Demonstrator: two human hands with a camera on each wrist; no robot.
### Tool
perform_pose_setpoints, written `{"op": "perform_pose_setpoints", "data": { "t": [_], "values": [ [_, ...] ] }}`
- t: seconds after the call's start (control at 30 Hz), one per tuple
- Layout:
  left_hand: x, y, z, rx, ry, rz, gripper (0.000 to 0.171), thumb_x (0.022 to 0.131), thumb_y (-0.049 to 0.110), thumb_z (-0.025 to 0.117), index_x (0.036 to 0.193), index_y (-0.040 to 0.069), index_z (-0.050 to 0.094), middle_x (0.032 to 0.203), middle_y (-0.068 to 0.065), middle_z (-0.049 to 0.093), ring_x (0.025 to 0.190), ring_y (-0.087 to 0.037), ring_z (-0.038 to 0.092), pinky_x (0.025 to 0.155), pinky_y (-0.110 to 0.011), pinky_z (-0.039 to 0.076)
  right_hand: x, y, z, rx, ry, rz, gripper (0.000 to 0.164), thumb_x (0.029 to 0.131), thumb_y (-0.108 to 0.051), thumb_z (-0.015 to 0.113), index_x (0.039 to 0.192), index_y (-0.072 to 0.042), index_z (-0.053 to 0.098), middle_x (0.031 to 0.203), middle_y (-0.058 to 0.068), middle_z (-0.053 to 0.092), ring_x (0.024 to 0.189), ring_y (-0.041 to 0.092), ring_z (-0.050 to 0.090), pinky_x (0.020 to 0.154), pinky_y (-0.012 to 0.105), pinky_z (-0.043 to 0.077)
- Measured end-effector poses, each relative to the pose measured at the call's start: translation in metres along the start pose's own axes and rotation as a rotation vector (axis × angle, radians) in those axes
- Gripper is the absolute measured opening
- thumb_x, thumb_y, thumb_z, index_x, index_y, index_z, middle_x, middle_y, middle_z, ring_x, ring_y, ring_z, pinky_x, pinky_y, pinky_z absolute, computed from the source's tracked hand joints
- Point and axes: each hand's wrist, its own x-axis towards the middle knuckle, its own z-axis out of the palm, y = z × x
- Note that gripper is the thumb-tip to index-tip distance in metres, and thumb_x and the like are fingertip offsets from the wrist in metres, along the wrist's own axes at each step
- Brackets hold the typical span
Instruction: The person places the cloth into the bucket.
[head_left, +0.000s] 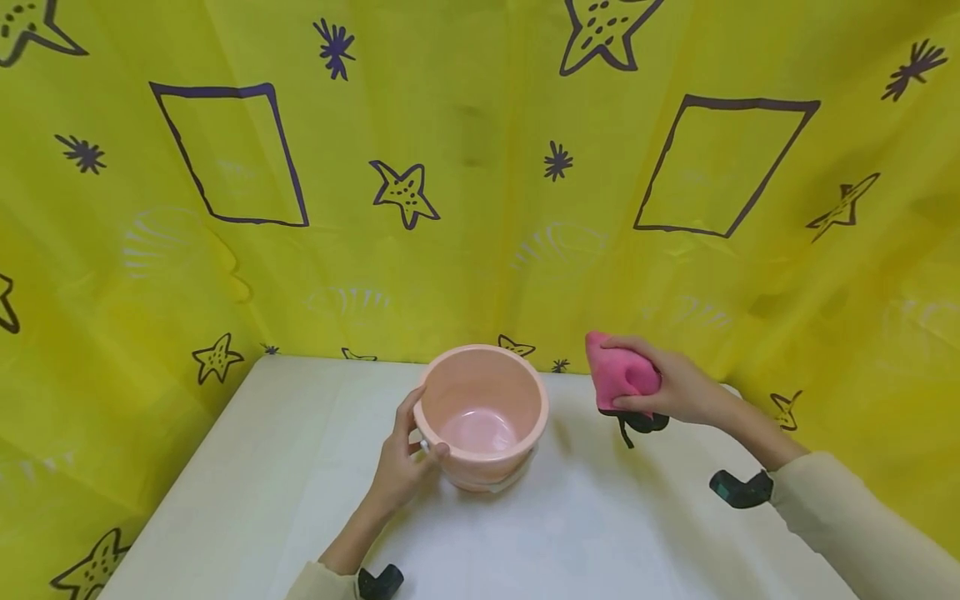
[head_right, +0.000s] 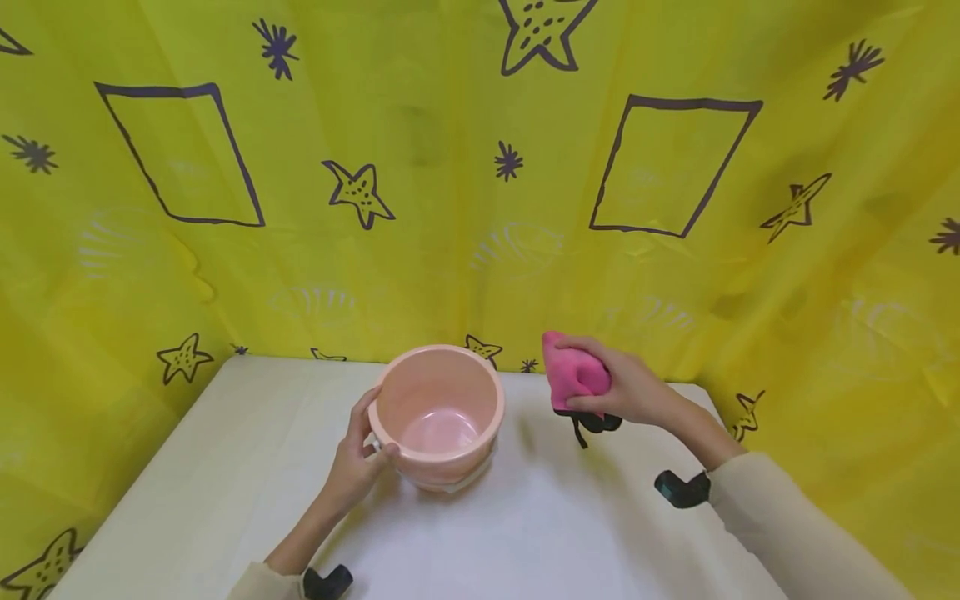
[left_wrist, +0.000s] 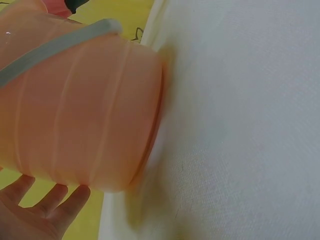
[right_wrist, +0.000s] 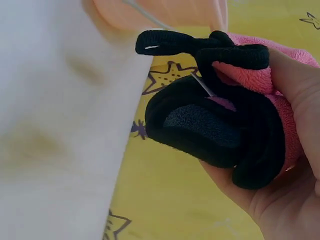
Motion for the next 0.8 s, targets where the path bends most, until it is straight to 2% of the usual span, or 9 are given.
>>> {"op": "perform_pose_setpoints", "data": {
  "t": [0.17, 0.43, 0.63, 0.8],
  "values": [
    [-0.001, 0.000, -0.001, 0.000, 0.002, 0.003, 0.089, 0.089, 0.047, 0.073, 0.162, 0.030, 0.025, 0.153, -0.018, 0.049, 0.124, -0.046, 0.056, 0.085, -0.053, 0.055, 0.014, -0.012, -0.004, -0.001, -0.023, -0.029, 0.080, 0.076, -0.025, 0.093, 0.145, -0.021, 0.053, 0.115, 0.010, 0.068, 0.093, 0.027, 0.063, 0.066, 0.030, 0.060],
    [0.000, -0.001, 0.000, -0.013, -0.004, 0.009, 0.089, 0.089, 0.048, 0.073, 0.162, 0.028, 0.025, 0.155, -0.016, 0.048, 0.124, -0.045, 0.057, 0.085, -0.052, 0.055, 0.043, -0.036, -0.009, -0.001, -0.068, -0.054, 0.079, 0.077, -0.027, 0.093, 0.146, -0.025, 0.053, 0.116, 0.007, 0.067, 0.097, 0.026, 0.063, 0.069, 0.031, 0.060],
    [0.000, -0.001, -0.001, -0.007, -0.002, 0.008, 0.089, 0.089, 0.049, 0.073, 0.162, 0.029, 0.026, 0.154, -0.017, 0.049, 0.124, -0.045, 0.057, 0.086, -0.054, 0.055, 0.067, -0.056, -0.006, 0.001, -0.105, -0.059, 0.079, 0.078, -0.029, 0.092, 0.147, -0.027, 0.053, 0.117, 0.007, 0.067, 0.098, 0.026, 0.063, 0.072, 0.032, 0.059],
    [0.000, -0.003, -0.001, 0.000, 0.005, 0.035, 0.089, 0.090, 0.054, 0.071, 0.162, 0.028, 0.026, 0.150, -0.020, 0.052, 0.119, -0.047, 0.060, 0.084, -0.052, 0.056, 0.085, -0.073, 0.001, 0.051, -0.128, -0.050, 0.081, 0.076, -0.030, 0.093, 0.147, -0.029, 0.053, 0.122, 0.006, 0.066, 0.101, 0.026, 0.063, 0.074, 0.034, 0.060]
  ]
}}
